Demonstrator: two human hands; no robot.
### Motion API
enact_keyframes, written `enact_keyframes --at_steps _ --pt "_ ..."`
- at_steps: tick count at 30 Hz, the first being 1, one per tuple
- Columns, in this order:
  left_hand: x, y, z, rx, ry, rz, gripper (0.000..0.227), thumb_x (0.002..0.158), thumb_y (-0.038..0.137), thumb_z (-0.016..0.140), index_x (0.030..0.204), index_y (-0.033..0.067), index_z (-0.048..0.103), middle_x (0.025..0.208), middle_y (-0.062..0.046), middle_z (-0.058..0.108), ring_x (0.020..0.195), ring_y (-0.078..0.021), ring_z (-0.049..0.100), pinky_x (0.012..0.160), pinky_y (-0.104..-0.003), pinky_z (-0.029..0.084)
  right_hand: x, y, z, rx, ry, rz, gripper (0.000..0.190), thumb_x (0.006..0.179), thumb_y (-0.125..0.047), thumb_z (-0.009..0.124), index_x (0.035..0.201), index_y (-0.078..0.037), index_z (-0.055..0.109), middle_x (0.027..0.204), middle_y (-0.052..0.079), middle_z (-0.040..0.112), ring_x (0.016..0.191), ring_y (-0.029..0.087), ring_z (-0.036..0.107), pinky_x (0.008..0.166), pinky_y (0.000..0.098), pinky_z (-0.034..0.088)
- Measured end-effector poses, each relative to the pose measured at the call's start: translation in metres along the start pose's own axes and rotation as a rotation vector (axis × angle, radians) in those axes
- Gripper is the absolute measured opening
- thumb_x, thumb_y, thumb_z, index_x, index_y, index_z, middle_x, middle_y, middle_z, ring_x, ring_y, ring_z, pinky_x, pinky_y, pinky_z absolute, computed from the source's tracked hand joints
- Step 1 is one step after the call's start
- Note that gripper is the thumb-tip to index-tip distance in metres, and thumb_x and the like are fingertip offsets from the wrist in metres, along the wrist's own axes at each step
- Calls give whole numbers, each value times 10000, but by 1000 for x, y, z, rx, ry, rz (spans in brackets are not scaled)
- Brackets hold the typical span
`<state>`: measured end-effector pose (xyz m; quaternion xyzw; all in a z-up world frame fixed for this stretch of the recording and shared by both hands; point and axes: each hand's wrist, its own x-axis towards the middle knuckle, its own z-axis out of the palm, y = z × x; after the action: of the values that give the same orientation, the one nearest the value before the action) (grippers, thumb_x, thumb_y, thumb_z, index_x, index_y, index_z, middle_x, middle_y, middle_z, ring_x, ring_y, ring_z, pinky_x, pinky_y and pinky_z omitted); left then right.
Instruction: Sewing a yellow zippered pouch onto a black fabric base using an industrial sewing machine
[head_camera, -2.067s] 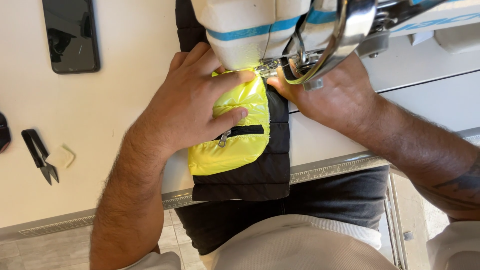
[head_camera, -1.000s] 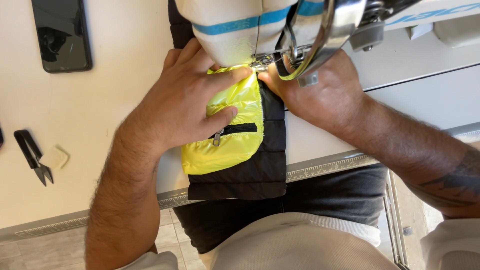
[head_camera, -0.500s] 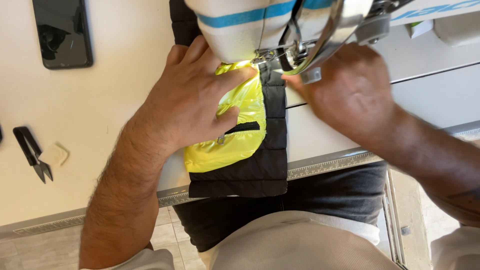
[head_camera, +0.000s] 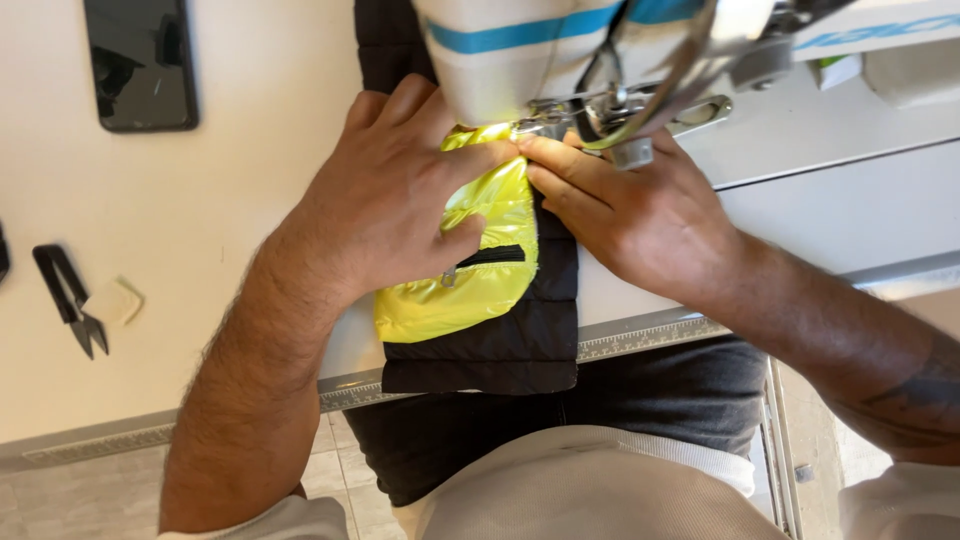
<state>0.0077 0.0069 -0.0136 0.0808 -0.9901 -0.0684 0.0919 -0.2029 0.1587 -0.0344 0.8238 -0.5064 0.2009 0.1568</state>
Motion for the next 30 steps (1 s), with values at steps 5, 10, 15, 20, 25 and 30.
enact_keyframes --at_steps 5,10,15,20,25,30 --pt "1 0 -1 -25 15 -3 591 791 368 731 1365 234 683 1190 -131 573 1048 -370 495 766 -504 405 -6 1 8 -17 -13 -16 217 1068 -11 620 1203 -28 789 1411 92 693 1108 249 752 825 418 557" --pt "0 0 0 21 3 -49 586 819 478 741 1306 160 679 1124 -115 584 1058 -351 523 758 -503 438 -3 2 9 -14 -7 -32 236 1052 4 610 1182 -42 802 1413 40 695 1102 232 758 823 408 546" --pt "-3 -4 0 -44 -5 -69 636 837 499 770 1207 3 620 1188 -121 562 1043 -328 500 772 -494 457 1 -2 6 13 34 -42 202 1042 36 651 1163 -6 806 1340 100 737 1020 255 722 911 411 565" --pt "0 1 -3 -12 20 -51 607 819 495 783 1178 24 651 1142 -116 587 1032 -332 523 775 -486 454 -9 -1 5 -90 -14 -34 272 1049 -10 603 1242 -69 784 1428 53 686 996 215 724 803 387 519" --pt "-1 2 -4 -64 53 -49 597 804 421 814 1267 67 683 1128 -118 625 1027 -347 556 769 -497 468 -15 0 9 -116 -29 -30 278 1070 -41 573 1247 -88 783 1466 44 661 928 186 723 709 373 465" --pt "0 0 -6 -40 48 -1 529 857 462 792 1280 150 735 1129 -111 604 1013 -343 544 758 -511 496 -15 2 8 -114 -41 -22 308 1050 -35 566 1267 -94 776 1479 43 649 836 152 694 697 370 452"
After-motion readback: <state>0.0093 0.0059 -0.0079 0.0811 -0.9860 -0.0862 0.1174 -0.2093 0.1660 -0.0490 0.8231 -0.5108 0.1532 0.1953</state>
